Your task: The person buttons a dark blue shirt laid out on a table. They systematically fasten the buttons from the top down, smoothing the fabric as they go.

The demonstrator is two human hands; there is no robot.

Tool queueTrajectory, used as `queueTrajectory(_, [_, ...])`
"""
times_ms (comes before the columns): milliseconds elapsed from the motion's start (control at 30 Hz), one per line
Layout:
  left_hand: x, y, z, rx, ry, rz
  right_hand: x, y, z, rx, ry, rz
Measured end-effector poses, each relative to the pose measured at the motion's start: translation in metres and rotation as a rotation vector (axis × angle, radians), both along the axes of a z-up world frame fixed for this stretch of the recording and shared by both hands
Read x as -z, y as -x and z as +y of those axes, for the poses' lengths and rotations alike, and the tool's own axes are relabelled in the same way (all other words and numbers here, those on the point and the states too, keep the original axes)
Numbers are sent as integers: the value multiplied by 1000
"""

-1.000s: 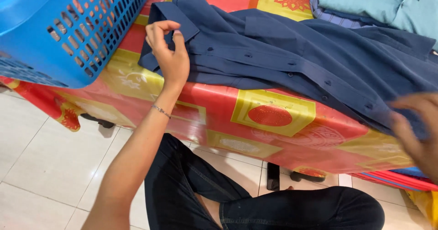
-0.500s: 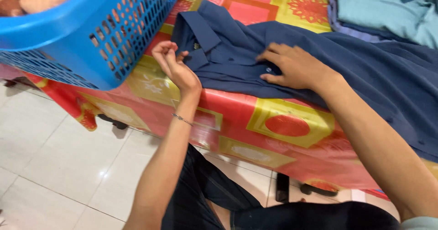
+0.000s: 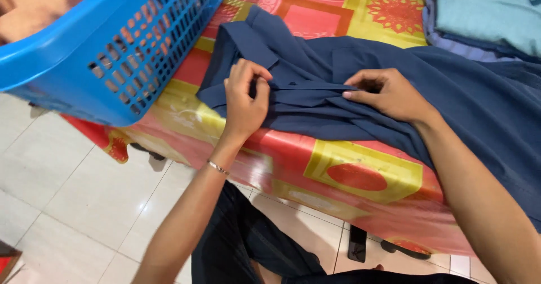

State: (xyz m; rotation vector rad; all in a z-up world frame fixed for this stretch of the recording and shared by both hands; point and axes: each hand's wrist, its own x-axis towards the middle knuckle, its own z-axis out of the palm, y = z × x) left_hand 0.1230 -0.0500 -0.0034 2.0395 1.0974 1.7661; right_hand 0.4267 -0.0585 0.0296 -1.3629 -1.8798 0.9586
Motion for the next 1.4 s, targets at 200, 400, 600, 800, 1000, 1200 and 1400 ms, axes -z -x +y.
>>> queueTrajectory(200, [-64,-48,11,322,-9,715,-10,0,1,45,28,132])
queueTrajectory(400, [-89,-99,110,933,393,828,8,-22,22,110,-25,279])
queueTrajectory(600, [-53,-96,142,1047,666,575,13,-36,30,82,-8,295])
queueTrajectory(800, [-63,-92,121,1113,580,503,-17,-15,2,35,-8,232])
queueTrajectory(1000, [-66,-88,116,1120,616,619,-15,-17,-3,-18,12,213])
queueTrajectory(1200, [-81,-65,116,1101,476,620,-17,-11,-3,-58,29,-39])
queueTrajectory(1400, [-84,-57,118,1080,340,649,-20,-7,-5,-91,9,-132])
